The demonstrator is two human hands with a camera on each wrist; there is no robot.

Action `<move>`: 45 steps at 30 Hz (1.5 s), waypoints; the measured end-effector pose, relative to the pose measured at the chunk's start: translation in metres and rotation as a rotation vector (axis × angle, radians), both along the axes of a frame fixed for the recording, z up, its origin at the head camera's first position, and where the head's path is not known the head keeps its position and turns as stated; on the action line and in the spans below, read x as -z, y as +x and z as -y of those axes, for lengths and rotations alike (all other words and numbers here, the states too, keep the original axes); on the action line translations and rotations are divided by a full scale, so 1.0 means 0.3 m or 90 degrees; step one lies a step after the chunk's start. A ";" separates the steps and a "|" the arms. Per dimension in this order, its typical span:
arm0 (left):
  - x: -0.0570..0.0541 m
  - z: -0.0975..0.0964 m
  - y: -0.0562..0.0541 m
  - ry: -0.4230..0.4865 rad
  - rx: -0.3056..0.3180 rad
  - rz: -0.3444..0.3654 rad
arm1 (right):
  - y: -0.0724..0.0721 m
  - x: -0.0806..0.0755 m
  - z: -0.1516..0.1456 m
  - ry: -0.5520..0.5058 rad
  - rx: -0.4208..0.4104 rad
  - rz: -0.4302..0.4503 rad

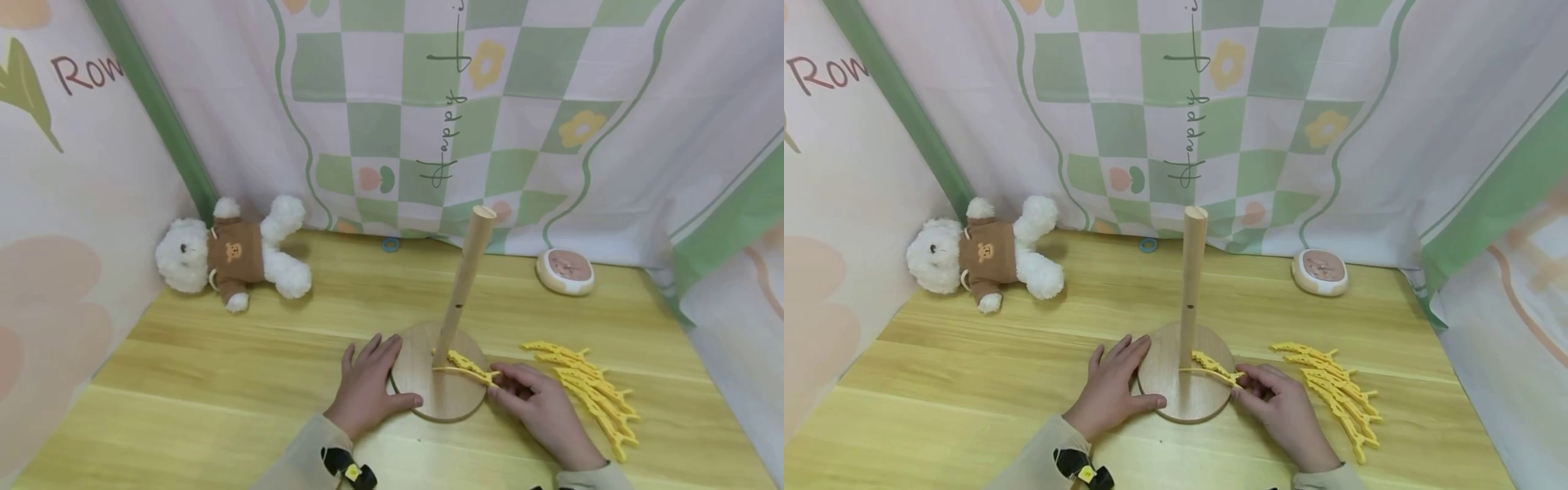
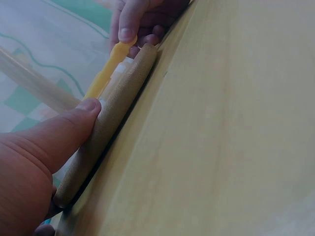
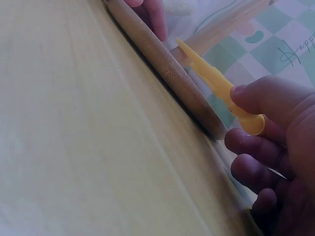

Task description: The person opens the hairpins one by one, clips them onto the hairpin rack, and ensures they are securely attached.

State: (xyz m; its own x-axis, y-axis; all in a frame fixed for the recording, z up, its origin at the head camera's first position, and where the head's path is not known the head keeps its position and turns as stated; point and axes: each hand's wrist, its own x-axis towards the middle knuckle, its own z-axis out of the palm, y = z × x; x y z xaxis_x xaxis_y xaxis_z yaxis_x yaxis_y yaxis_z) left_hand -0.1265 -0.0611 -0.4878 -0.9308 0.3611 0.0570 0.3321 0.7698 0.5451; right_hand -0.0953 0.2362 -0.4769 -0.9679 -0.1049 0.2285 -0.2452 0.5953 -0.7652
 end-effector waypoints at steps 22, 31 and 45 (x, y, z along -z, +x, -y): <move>-0.012 -0.001 0.001 0.003 0.001 0.018 | -0.002 -0.005 0.016 0.002 -0.015 -0.013; -0.014 -0.002 0.001 -0.002 0.001 0.019 | -0.003 -0.004 0.016 0.000 -0.017 -0.028; -0.019 -0.002 0.005 0.004 -0.001 0.022 | -0.010 0.002 0.020 0.015 -0.013 -0.043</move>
